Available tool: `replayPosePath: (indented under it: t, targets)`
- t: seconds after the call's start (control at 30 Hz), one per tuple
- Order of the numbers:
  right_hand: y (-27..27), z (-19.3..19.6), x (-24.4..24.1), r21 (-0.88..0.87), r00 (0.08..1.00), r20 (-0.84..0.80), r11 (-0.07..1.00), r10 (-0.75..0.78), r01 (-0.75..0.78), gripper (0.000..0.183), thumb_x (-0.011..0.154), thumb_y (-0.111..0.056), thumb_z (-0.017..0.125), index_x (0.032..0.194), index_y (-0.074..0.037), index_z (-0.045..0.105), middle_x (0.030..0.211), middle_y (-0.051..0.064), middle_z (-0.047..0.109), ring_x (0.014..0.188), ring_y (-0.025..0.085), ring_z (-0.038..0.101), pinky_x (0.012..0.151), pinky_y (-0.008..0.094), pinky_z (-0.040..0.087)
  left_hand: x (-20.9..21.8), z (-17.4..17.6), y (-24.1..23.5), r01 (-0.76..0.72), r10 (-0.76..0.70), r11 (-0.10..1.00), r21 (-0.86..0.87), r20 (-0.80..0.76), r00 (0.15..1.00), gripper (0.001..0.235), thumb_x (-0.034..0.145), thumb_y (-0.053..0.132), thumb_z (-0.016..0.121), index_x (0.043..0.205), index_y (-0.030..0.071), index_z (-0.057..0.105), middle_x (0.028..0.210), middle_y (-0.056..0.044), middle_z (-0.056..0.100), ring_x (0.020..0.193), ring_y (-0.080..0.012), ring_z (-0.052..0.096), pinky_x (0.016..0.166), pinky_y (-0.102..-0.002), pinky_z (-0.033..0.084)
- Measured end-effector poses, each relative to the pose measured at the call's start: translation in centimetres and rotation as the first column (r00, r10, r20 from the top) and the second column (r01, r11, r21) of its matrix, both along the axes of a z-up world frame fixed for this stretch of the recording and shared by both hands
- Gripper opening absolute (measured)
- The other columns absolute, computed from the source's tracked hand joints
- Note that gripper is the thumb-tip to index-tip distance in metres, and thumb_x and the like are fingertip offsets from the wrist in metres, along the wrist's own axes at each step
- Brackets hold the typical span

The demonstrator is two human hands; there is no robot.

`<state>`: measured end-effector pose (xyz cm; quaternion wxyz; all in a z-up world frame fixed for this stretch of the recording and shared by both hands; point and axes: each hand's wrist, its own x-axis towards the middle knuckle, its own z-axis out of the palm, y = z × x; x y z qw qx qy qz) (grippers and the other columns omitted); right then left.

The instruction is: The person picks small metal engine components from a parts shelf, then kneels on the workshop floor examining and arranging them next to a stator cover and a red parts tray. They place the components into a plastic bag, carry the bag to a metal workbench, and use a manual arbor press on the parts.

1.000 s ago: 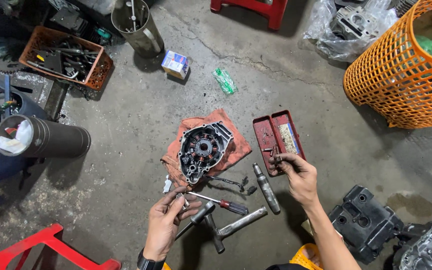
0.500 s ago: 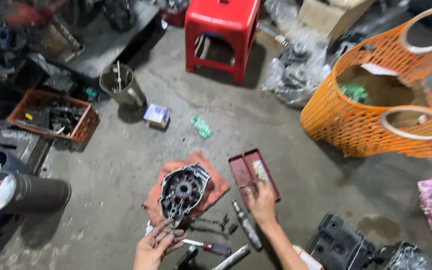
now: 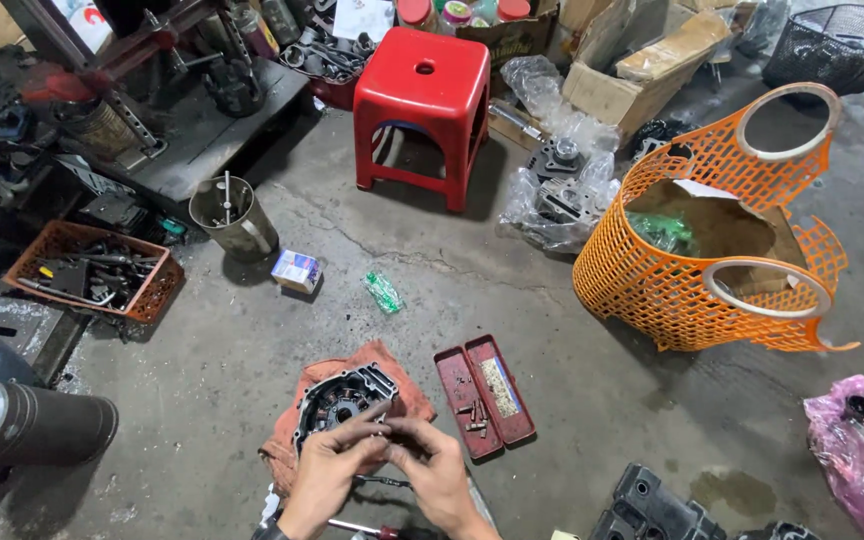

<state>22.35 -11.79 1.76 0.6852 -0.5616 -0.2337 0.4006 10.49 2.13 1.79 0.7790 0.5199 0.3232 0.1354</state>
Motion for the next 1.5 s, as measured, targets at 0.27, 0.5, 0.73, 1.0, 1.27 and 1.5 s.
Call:
replayPosePath:
  t: [0.27, 0.5, 0.73, 1.0, 1.27, 1.5]
  targets:
    - [-0.9, -3.3, -1.1, -0.012, 0.981, -0.163, 0.994, 0.105, -0.108, 0.022, 0.093, -0.003, 0.070, 0.113, 0.007, 0.074, 0.093, 0.005, 0.076, 0.086, 0.011, 0.070, 0.080, 0.027, 0.058, -0.4, -1.5, -1.3, 0.018, -0.014, 0.999, 0.044, -0.079, 0.997, 0.025, 0.088, 0.006, 0.073, 0.110, -0.004, 0.081, 0.123, -0.010, 0.078, 0.100, -0.0134, 0.071, 0.087, -0.028, 0.057]
    - [-1.0, -5.2, -0.9, -0.061, 0.994, -0.095, 0.996, 0.061, -0.067, 0.020, 0.090, -0.002, 0.072, 0.108, 0.007, 0.077, 0.088, 0.006, 0.078, 0.081, 0.011, 0.070, 0.075, 0.027, 0.058, 0.1, 3.5, -1.7, 0.033, 0.045, 0.821, 0.570, -0.123, 0.991, 0.013, 0.079, 0.003, 0.078, 0.091, 0.002, 0.082, 0.086, -0.006, 0.075, 0.078, -0.0150, 0.073, 0.071, -0.028, 0.057]
    - [-1.3, -5.0, -0.9, -0.095, 0.989, -0.090, 0.988, 0.115, -0.123, 0.022, 0.091, 0.000, 0.071, 0.112, 0.005, 0.075, 0.094, 0.003, 0.078, 0.085, 0.008, 0.069, 0.078, 0.025, 0.057, -0.5, 2.3, -1.5, 0.052, 0.048, 0.812, 0.582, -0.154, 0.987, 0.010, 0.074, 0.000, 0.079, 0.084, 0.002, 0.082, 0.075, -0.004, 0.072, 0.070, -0.0156, 0.072, 0.065, -0.029, 0.055]
    - [-4.1, -8.2, 1.5, -0.332, 0.968, 0.183, 0.938, 0.172, -0.104, 0.022, 0.086, -0.010, 0.075, 0.105, 0.002, 0.079, 0.086, 0.005, 0.080, 0.080, 0.008, 0.071, 0.074, 0.026, 0.058, -0.6, 3.5, -1.3, 0.076, 0.089, 0.790, 0.608, -0.238, 0.967, 0.008, 0.076, 0.007, 0.081, 0.080, 0.001, 0.080, 0.074, -0.006, 0.076, 0.068, -0.0140, 0.071, 0.064, -0.029, 0.054]
    - [-11.2, -14.6, 8.3, -0.540, 0.918, 0.396, 0.816, 0.028, 0.208, 0.030, 0.084, -0.023, 0.077, 0.102, 0.001, 0.079, 0.089, 0.011, 0.084, 0.082, 0.016, 0.076, 0.078, 0.032, 0.058, -0.8, 4.2, -1.1, 0.059, 0.061, 0.761, 0.646, -0.162, 0.985, 0.030, 0.088, 0.016, 0.072, 0.116, 0.003, 0.072, 0.102, -0.007, 0.077, 0.084, -0.0124, 0.073, 0.070, -0.027, 0.057]
    - [-12.5, -12.3, 11.1, -0.585, 0.814, 0.579, 0.713, 0.034, 0.387, 0.031, 0.084, -0.026, 0.078, 0.104, -0.002, 0.079, 0.097, 0.018, 0.079, 0.085, 0.023, 0.077, 0.080, 0.035, 0.057, -1.8, 5.6, -1.3, 0.109, 0.061, 0.805, 0.583, -0.263, 0.963, 0.045, 0.087, 0.019, 0.075, 0.128, 0.004, 0.066, 0.111, -0.008, 0.076, 0.086, -0.0158, 0.072, 0.072, -0.030, 0.057]
